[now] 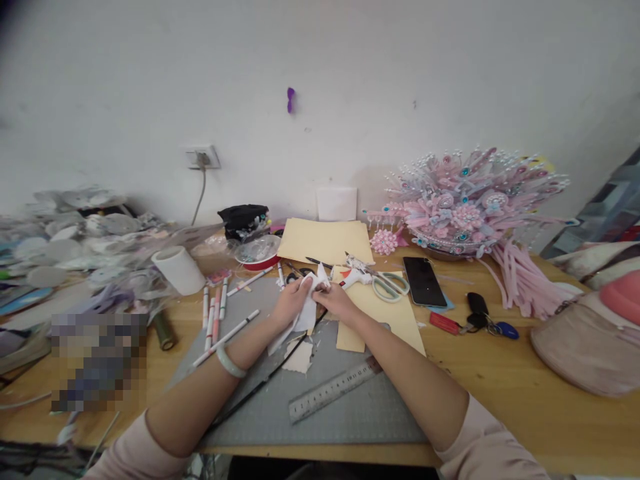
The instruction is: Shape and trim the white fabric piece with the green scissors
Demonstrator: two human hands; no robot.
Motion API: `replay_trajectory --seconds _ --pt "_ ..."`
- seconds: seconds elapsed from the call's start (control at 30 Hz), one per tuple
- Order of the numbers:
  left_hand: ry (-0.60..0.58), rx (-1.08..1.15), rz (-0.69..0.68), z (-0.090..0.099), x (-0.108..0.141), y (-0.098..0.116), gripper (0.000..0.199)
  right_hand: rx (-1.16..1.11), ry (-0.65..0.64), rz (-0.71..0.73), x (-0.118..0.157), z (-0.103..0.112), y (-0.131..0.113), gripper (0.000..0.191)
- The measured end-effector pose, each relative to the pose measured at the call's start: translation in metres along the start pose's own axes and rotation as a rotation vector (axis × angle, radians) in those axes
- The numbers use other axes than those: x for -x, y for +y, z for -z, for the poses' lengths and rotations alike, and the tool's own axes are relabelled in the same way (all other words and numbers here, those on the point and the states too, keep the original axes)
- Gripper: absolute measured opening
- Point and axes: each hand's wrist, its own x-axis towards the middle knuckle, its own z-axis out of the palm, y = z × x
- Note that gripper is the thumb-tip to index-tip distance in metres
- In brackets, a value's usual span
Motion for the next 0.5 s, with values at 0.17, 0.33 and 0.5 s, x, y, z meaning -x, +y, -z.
replay_trajectory --seconds 0.17,0.33,0.5 --pt "-0.015 0.064 0.063 -0.0011 0.0021 0.0035 0.037 -0.046 0.007 -0.015 -0.0004 0.0006 0.0038 0.014" --pt "-0.006 0.155 0.065 -0.0004 0.0022 0.0011 0.039 -0.142 -0.01 -0.04 -0.0008 0.0033 0.004 0.016" --pt "-0.008 0.149 0.1 0.0006 0.0021 0.0015 0.036 -0.165 -0.033 -0.045 -0.0017 0.0039 0.0032 0.018"
